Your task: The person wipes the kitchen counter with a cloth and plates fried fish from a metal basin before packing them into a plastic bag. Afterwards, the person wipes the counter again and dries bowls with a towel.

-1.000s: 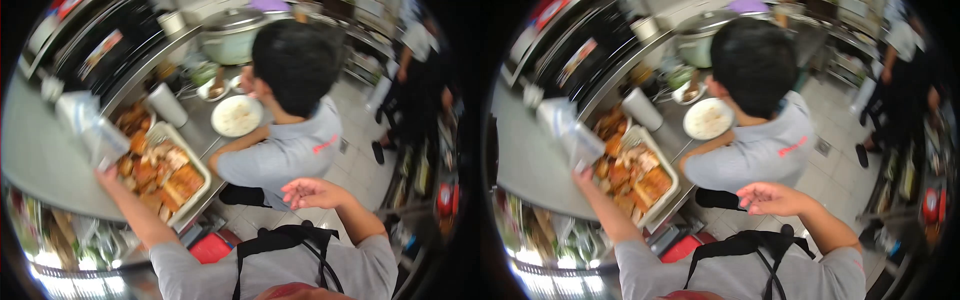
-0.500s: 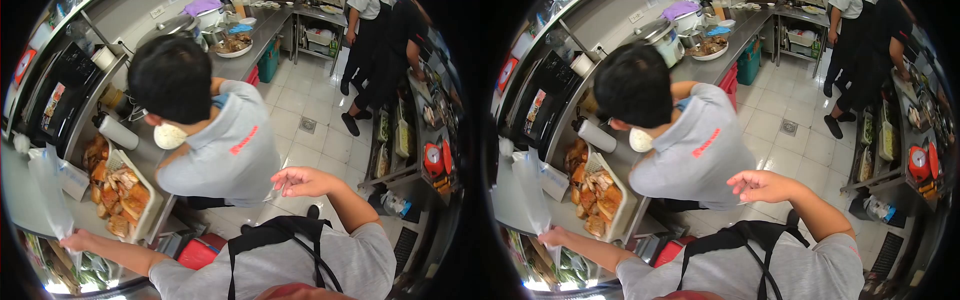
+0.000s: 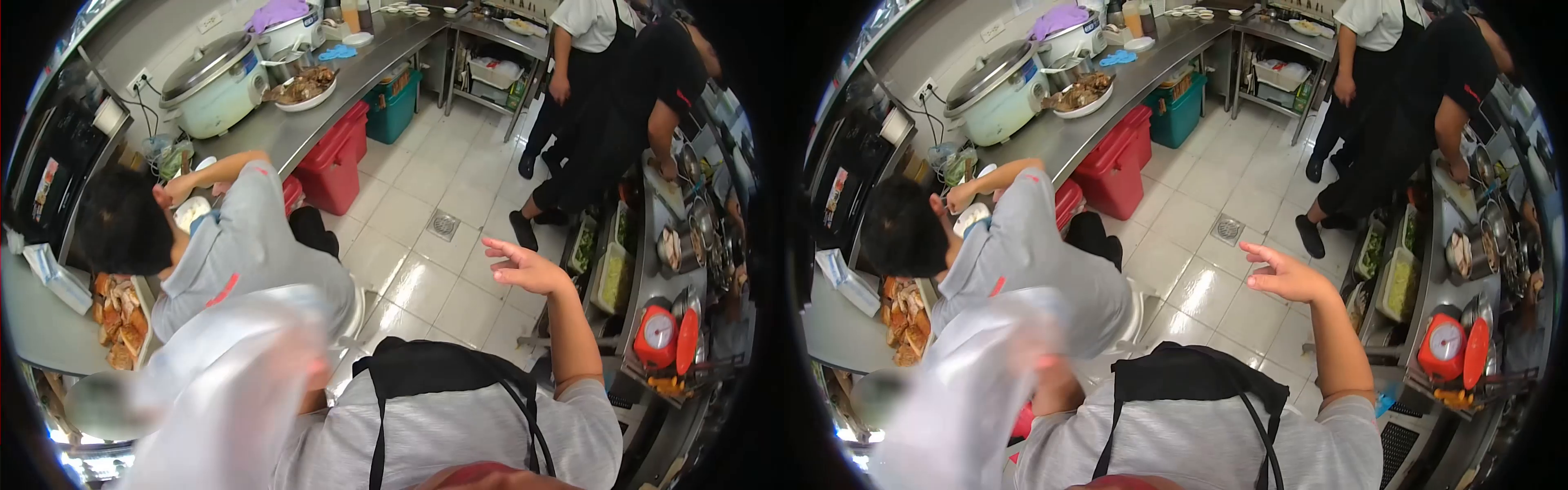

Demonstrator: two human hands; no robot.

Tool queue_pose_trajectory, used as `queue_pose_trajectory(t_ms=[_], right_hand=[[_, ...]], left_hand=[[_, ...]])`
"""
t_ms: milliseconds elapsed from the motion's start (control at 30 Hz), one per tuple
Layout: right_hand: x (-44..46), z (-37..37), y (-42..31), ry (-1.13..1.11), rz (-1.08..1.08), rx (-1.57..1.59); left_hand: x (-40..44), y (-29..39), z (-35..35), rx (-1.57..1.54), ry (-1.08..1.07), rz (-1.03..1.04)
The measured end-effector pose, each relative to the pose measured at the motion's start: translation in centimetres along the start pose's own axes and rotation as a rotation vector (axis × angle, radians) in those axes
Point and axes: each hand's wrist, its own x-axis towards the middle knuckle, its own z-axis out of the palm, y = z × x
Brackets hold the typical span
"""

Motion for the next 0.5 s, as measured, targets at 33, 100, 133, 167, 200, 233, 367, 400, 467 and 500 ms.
queue_pose_trajectory(t_ms=[33, 100, 133, 167, 200, 233, 367, 400, 467, 500], right_hand=[[1.1, -1.8, -0.1, -0.026, -0.015, -0.051], [3.4, -5.3, -0.2, -0.070, -0.040, -0.148], [4.8, -7.0, 0.4, -0.065, -0.104, -0.042], [6.5, -9.0, 1.6, -0.059, -0.165, 0.059], [8.2, -10.8, 2.8, -0.051, -0.223, 0.160], [10.0, -12.5, 3.5, -0.006, -0.135, 0.280], [19.7, -18.1, 13.0, 0.575, 0.248, -0.386], [21.1, -18.9, 12.0, 0.625, 0.304, -0.373], [24.0, -21.3, 10.4, 0.561, 0.435, -0.033], [25.9, -22.7, 10.4, 0.554, 0.420, -0.083]], left_hand=[[1.2, -1.2, 2.9, -0.022, -0.131, -0.113], [2.7, -4.7, 7.9, -0.037, -0.350, -0.262], [3.2, -6.3, 9.9, -0.051, -0.422, -0.300], [4.3, -8.1, 11.8, -0.061, -0.476, -0.330], [5.4, -9.8, 13.3, -0.075, -0.514, -0.348], [6.6, -11.9, 14.9, -0.087, -0.553, -0.368], [11.9, -19.2, 20.6, -0.127, -0.631, -0.418], [13.4, -20.9, 21.9, -0.121, -0.638, -0.416], [15.7, -23.6, 24.5, -0.087, -0.634, -0.397], [16.7, -25.0, 25.8, -0.073, -0.616, -0.395]])
